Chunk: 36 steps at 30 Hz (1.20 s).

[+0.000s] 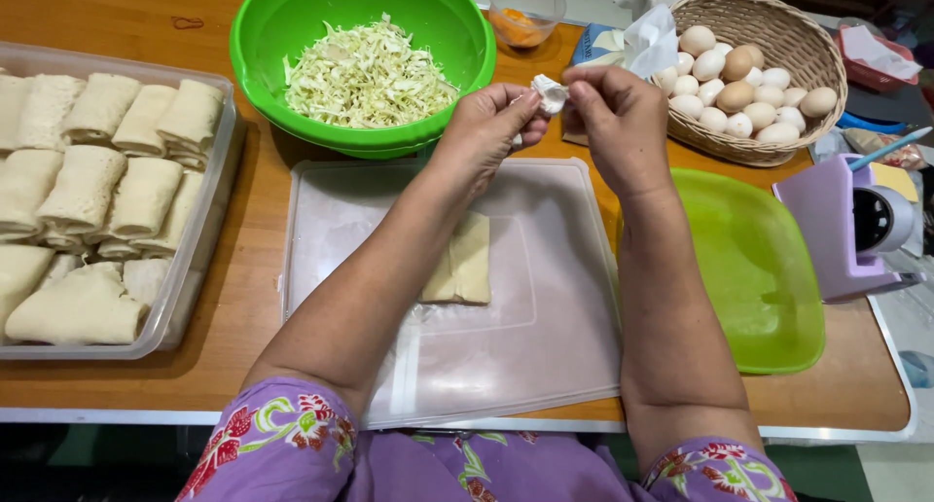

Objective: Rolling and folding pastry sheets with cabbage filling on a work surface.

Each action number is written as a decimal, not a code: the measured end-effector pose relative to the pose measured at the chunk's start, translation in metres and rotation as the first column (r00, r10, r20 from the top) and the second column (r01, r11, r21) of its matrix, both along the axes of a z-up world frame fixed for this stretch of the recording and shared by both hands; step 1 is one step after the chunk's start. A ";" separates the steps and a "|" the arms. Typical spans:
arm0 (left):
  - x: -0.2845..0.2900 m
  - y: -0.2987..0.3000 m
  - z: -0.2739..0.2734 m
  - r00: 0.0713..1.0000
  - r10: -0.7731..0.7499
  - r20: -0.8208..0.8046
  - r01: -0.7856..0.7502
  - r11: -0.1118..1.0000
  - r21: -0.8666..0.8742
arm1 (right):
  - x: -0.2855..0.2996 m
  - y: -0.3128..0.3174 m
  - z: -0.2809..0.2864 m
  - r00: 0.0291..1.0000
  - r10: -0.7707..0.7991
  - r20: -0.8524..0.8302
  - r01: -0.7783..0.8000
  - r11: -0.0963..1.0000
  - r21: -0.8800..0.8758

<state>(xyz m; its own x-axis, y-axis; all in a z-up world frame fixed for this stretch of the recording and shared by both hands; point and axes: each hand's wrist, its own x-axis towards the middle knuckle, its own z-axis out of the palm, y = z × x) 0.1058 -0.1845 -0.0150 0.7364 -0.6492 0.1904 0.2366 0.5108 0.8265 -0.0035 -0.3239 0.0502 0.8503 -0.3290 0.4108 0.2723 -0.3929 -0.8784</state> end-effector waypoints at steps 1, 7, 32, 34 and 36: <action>0.001 -0.002 -0.001 1.000 0.008 -0.003 -0.008 0.999 -0.036 | -0.001 0.003 0.002 0.999 0.019 0.037 -0.020 1.000 0.021; -0.008 -0.006 0.001 0.998 0.034 0.046 -0.033 0.999 -0.039 | 0.001 0.006 -0.007 0.996 0.007 0.085 0.012 0.975 -0.220; 0.005 -0.013 -0.012 0.936 -0.248 -0.250 0.148 0.922 -0.359 | -0.006 0.032 0.004 0.926 -0.096 0.365 0.326 0.688 -0.648; 0.003 -0.012 -0.008 0.946 -0.215 -0.242 0.135 0.942 -0.307 | -0.010 0.039 0.011 0.918 -0.054 0.392 0.314 0.704 -0.637; 0.000 -0.011 -0.001 0.939 -0.232 -0.254 0.161 0.949 -0.271 | -0.006 0.030 0.003 0.923 -0.072 0.377 0.296 0.759 -0.580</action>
